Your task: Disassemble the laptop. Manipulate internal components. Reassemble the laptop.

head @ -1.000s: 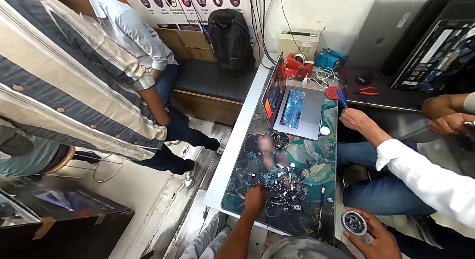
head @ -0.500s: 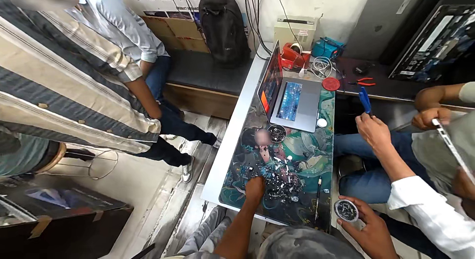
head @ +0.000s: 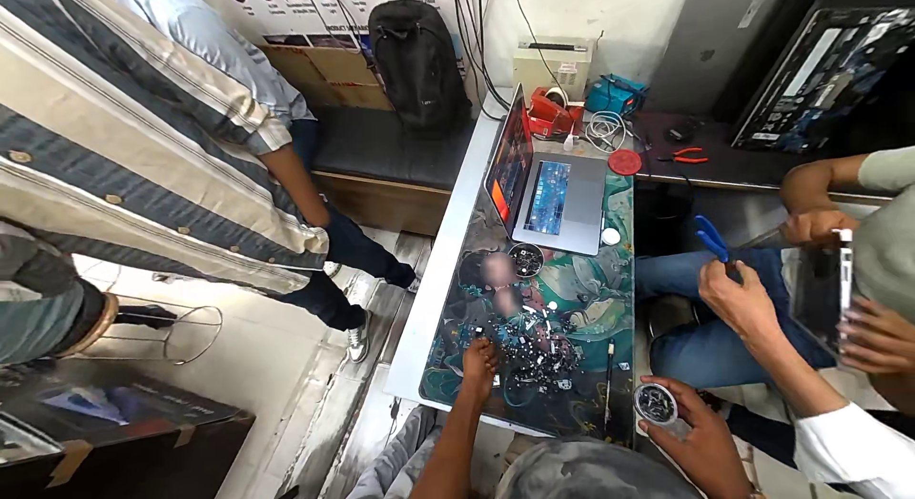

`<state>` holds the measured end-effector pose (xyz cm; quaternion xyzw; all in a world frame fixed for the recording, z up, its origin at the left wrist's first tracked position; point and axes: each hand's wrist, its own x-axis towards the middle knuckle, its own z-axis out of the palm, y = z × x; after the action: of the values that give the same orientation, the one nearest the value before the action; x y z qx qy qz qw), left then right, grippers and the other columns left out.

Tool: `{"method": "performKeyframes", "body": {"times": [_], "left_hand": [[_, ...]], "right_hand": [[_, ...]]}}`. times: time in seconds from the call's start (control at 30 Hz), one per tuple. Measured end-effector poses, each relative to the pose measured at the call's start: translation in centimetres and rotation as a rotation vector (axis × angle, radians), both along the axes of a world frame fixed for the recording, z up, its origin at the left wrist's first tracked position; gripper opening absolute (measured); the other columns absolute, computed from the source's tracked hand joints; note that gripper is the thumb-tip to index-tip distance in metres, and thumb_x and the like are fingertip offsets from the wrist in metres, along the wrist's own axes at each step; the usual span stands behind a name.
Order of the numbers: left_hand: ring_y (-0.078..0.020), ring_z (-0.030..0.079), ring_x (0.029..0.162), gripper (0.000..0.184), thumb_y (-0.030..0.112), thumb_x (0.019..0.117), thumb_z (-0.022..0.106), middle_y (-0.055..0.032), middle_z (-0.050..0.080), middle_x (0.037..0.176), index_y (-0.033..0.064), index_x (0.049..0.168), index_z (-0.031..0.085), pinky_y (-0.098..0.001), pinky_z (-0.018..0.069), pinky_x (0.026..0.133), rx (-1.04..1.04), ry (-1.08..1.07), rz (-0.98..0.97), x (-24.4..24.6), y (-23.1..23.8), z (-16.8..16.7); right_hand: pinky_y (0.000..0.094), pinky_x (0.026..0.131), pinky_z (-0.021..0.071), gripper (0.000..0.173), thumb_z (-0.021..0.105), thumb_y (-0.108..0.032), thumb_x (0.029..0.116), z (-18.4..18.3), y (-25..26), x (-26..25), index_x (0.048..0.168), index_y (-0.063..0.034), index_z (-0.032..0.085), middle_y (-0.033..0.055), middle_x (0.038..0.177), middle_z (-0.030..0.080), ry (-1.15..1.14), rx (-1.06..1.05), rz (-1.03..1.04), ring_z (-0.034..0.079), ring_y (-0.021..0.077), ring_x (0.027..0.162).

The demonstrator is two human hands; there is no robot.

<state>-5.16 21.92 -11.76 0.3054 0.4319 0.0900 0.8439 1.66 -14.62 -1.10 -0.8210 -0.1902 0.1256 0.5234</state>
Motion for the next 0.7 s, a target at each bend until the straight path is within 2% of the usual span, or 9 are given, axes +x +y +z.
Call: {"method": "performKeyframes", "body": {"times": [0.07,0.13,0.17,0.23,0.3,0.37,0.47,0.57,0.7], "left_hand": [[-0.0061,0.035,0.037,0.044,0.02,0.1059,0.021,0.0061,0.037,0.047,0.0165,0.068,0.043,-0.0206,0.0314,0.039,-0.143,-0.167,0.04,-0.4,0.0,0.2],[-0.0067,0.036,0.037,0.044,0.019,0.1042,0.02,0.0052,0.038,0.048,0.0159,0.068,0.043,-0.0208,0.0315,0.038,-0.167,-0.174,0.048,-0.4,-0.1,0.1],[-0.0058,0.034,0.036,0.044,0.018,0.1062,0.02,0.0055,0.037,0.047,0.015,0.069,0.043,-0.0198,0.0299,0.038,-0.108,-0.091,0.015,-0.2,-0.2,0.0],[-0.0053,0.03,0.038,0.038,0.016,0.1098,0.028,0.0053,0.035,0.05,0.0109,0.076,0.044,-0.0198,0.0276,0.039,0.171,0.182,-0.183,0.2,-0.2,-0.9],[-0.0129,0.042,0.052,0.036,0.019,0.1094,0.035,-0.0015,0.045,0.062,0.0031,0.086,0.057,-0.0305,0.0394,0.051,0.512,0.387,-0.463,0.1,0.1,-2.4],[-0.0256,0.058,0.076,0.043,0.026,0.109,0.037,-0.0138,0.062,0.084,-0.0019,0.099,0.068,-0.0476,0.0504,0.074,0.661,0.494,-0.656,0.2,0.5,-3.0],[-0.0326,0.063,0.095,0.046,0.029,0.1105,0.034,-0.0216,0.066,0.104,-0.0037,0.113,0.067,-0.0534,0.0507,0.087,0.702,0.537,-0.751,0.5,0.5,-2.9],[-0.0385,0.062,0.115,0.041,0.022,0.1101,0.039,-0.029,0.062,0.124,-0.0071,0.132,0.056,-0.0556,0.0495,0.1,0.685,0.5,-0.819,0.8,0.5,-2.4],[-0.0301,0.062,0.094,0.034,0.019,0.1092,0.042,-0.0217,0.063,0.109,-0.0038,0.131,0.053,-0.0482,0.0524,0.087,0.653,0.478,-0.908,1.0,0.6,-2.0]], "right_hand": [[0.0306,0.087,0.0626,0.062,0.084,-0.024,0.0719,0.0,0.3,0.0,0.129,-0.0099,0.065,0.0015,0.123,0.071,0.002,0.013,0.006,0.072,0.0118,0.104],[0.0307,0.087,0.0628,0.061,0.083,-0.024,0.0721,0.0,0.4,0.0,0.128,-0.01,0.065,0.0013,0.122,0.072,-0.004,0.02,0.009,0.072,0.0119,0.104],[0.0306,0.087,0.0627,0.061,0.083,-0.024,0.0722,0.0,0.4,0.0,0.128,-0.0097,0.065,0.0016,0.122,0.072,-0.007,0.023,0.01,0.072,0.0121,0.104],[0.0306,0.087,0.0626,0.061,0.083,-0.024,0.0723,0.0,0.4,-0.1,0.128,-0.0086,0.065,0.0025,0.123,0.071,-0.008,0.025,0.01,0.071,0.0126,0.105],[0.0297,0.087,0.0624,0.061,0.083,-0.024,0.0719,0.0,0.3,-0.3,0.128,-0.0075,0.065,0.003,0.122,0.072,-0.004,0.023,0.004,0.071,0.0121,0.105],[0.0294,0.088,0.0621,0.061,0.083,-0.023,0.0722,0.0,0.1,-0.5,0.128,-0.0068,0.065,0.0037,0.123,0.071,0.001,0.029,-0.005,0.071,0.0121,0.106],[0.0308,0.089,0.0625,0.061,0.083,-0.022,0.072,-0.3,-0.1,-0.6,0.128,-0.0072,0.065,0.0041,0.124,0.071,0.012,0.048,-0.009,0.071,0.0136,0.107],[0.0315,0.089,0.0625,0.062,0.084,-0.022,0.072,-0.5,-0.1,-0.8,0.129,-0.0064,0.064,0.0052,0.125,0.071,0.022,0.052,-0.015,0.071,0.0142,0.107],[0.0295,0.089,0.0621,0.061,0.083,-0.023,0.0728,-0.4,0.1,-1.1,0.128,-0.0066,0.064,0.004,0.123,0.071,0.019,0.043,-0.02,0.071,0.012,0.106]]}}
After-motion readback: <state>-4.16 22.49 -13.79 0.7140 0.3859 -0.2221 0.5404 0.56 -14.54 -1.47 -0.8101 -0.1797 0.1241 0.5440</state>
